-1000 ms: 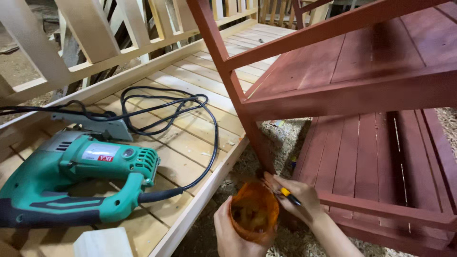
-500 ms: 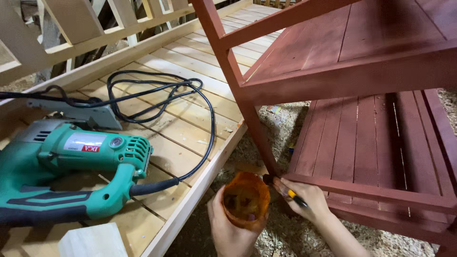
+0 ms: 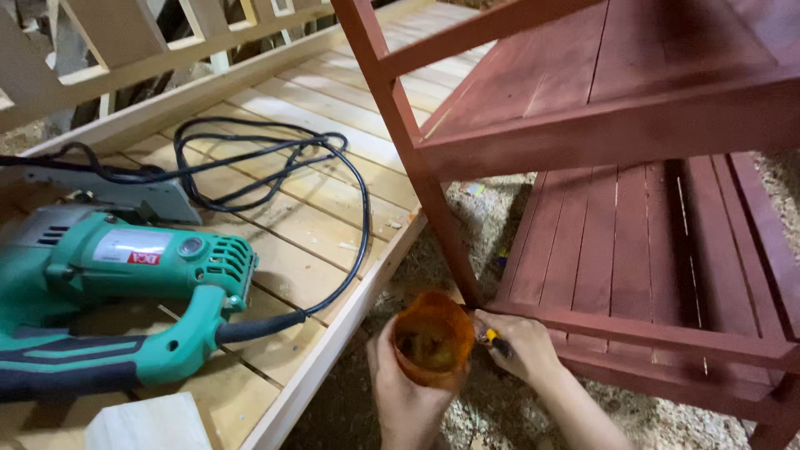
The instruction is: The person applies reddish-brown wood stain to a wooden furniture frame using a brush, dipping the brush into an orange stain container held in the other hand. They brush the legs, rails, and slats of the frame, then walk to a workbench, rub their hands together, and return to continue brushing the furniture.
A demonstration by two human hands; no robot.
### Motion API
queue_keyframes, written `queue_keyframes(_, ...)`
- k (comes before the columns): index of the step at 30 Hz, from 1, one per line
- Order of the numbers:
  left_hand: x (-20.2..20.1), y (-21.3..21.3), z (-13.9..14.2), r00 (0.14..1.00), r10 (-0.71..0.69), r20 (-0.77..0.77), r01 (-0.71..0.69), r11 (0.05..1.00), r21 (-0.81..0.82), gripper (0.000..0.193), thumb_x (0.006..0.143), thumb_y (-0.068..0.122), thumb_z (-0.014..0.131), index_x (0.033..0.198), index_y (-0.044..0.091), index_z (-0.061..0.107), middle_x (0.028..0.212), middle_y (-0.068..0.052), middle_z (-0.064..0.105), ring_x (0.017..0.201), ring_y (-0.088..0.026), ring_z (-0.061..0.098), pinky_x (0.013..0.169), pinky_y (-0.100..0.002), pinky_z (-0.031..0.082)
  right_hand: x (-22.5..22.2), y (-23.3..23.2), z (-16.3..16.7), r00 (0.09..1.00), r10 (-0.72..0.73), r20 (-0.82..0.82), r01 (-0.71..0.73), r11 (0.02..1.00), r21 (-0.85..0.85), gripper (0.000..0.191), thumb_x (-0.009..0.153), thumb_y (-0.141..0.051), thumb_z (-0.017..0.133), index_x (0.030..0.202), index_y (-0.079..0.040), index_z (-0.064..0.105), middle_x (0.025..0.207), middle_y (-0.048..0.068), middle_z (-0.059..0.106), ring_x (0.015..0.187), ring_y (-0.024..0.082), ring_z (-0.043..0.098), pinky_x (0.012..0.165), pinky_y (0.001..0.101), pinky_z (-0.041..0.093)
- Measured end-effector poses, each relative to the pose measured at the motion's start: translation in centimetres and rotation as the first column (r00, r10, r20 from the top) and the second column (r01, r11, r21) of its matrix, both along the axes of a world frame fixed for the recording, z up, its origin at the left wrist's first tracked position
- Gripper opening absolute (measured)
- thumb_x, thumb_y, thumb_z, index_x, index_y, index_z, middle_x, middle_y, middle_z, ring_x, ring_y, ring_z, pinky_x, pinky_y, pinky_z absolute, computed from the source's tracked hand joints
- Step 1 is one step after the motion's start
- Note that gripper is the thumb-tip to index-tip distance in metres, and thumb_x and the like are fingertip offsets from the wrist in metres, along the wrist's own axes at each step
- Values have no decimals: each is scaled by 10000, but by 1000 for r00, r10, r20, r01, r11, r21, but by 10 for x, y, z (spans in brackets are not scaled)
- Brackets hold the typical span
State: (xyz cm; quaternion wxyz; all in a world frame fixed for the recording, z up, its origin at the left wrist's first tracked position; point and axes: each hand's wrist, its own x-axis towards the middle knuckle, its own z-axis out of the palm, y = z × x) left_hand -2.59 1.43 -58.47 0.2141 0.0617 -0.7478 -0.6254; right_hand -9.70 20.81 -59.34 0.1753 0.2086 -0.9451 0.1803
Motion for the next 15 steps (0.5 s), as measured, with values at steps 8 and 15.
queue_keyframes(8,7,-11,52,1000,-1,14,2,998,-61,1022,468,276,977,1366,93,525,1193,-120,601,1125,-293,642,946,-396,532,-13,-26,87,959,-273,-77,48,425,-904,288,918,-146,758,1185,-62,691,1133,96,725,983,186,712,833,347,608)
queue_keyframes(15,0,-11,76,1000,2,-24,-4,997,-76,1039,462,268,981,1370,73,515,1190,-119,593,1137,-287,631,972,-384,511,-58,-70,117,982,-95,161,148,-133,-980,150,922,-135,768,991,-60,657,945,73,686,739,173,678,568,338,619)
